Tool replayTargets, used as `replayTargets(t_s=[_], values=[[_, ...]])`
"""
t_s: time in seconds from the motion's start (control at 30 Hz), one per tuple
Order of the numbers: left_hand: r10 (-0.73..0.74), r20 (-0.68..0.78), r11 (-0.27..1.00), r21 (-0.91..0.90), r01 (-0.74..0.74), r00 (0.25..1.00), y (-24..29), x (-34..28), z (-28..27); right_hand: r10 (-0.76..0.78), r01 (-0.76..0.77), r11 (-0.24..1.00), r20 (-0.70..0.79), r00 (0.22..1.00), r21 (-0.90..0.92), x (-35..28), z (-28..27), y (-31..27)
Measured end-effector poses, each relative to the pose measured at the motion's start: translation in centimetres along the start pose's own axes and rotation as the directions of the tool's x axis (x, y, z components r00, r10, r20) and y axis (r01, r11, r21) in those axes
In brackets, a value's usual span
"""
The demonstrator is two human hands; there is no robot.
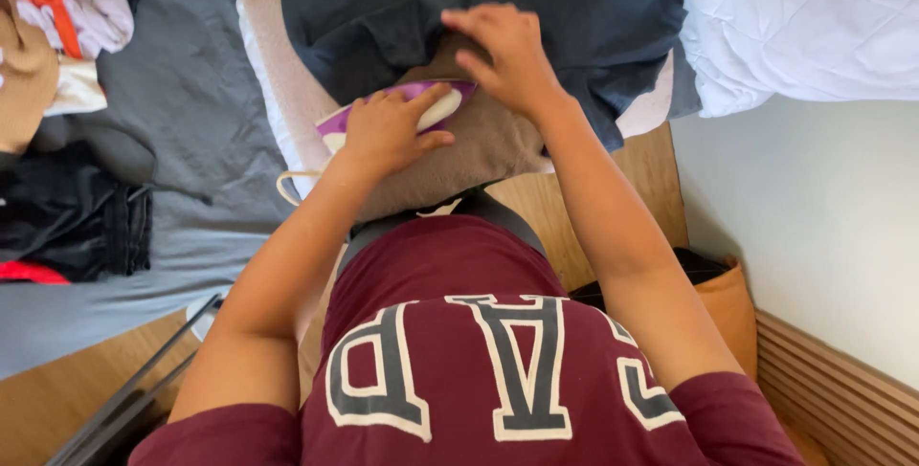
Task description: The person irons a white garment and then a black t-shirt on a towel-covered surface. They use a purple and white iron to smooth the fabric, folding the garments as they work.
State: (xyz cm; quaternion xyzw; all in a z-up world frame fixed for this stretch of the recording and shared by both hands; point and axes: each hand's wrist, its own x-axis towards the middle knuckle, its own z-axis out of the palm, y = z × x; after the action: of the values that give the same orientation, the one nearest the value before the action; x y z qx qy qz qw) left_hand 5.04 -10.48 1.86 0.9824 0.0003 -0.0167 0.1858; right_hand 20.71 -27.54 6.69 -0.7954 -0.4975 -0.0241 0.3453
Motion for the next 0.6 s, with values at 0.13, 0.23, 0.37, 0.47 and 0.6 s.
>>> replayTargets(t_s=[0.13, 0.23, 0.37, 0.47, 0.6], values=[[-0.114, -0.073, 0.992, -0.057, 0.110, 0.991, -1.7, 2.5, -0.9, 0.285, -0.285, 0.958, -0.076, 0.956, 0.016, -6.6, -0.8, 5.4], [-0.182, -0.168, 0.981, 0.041, 0.191, 0.969, -3.5, 4.9, 1.2, 0.619, -0.660, 0.752, -0.343, 0.706, -0.001, -14.3, -1.0, 12.3], [-0.234, 0.017, 0.955, 0.191, 0.227, 0.972, -3.8, 8.6, 4.1, 0.932, -0.996, 0.058, -0.361, 0.030, 0.066, -24.5, -0.2, 21.6], [-0.316, -0.102, 0.946, 0.047, 0.322, 0.943, -4.5, 9.6, 6.2, 0.963, -0.881, -0.144, -0.143, -0.230, 0.451, -20.7, -2.4, 16.2], [-0.465, 0.000, 0.808, -0.409, 0.424, 0.885, -6.9, 8.8, -0.6, 0.990, -0.868, 0.140, -0.047, 0.133, 0.477, -19.0, -4.9, 14.1]])
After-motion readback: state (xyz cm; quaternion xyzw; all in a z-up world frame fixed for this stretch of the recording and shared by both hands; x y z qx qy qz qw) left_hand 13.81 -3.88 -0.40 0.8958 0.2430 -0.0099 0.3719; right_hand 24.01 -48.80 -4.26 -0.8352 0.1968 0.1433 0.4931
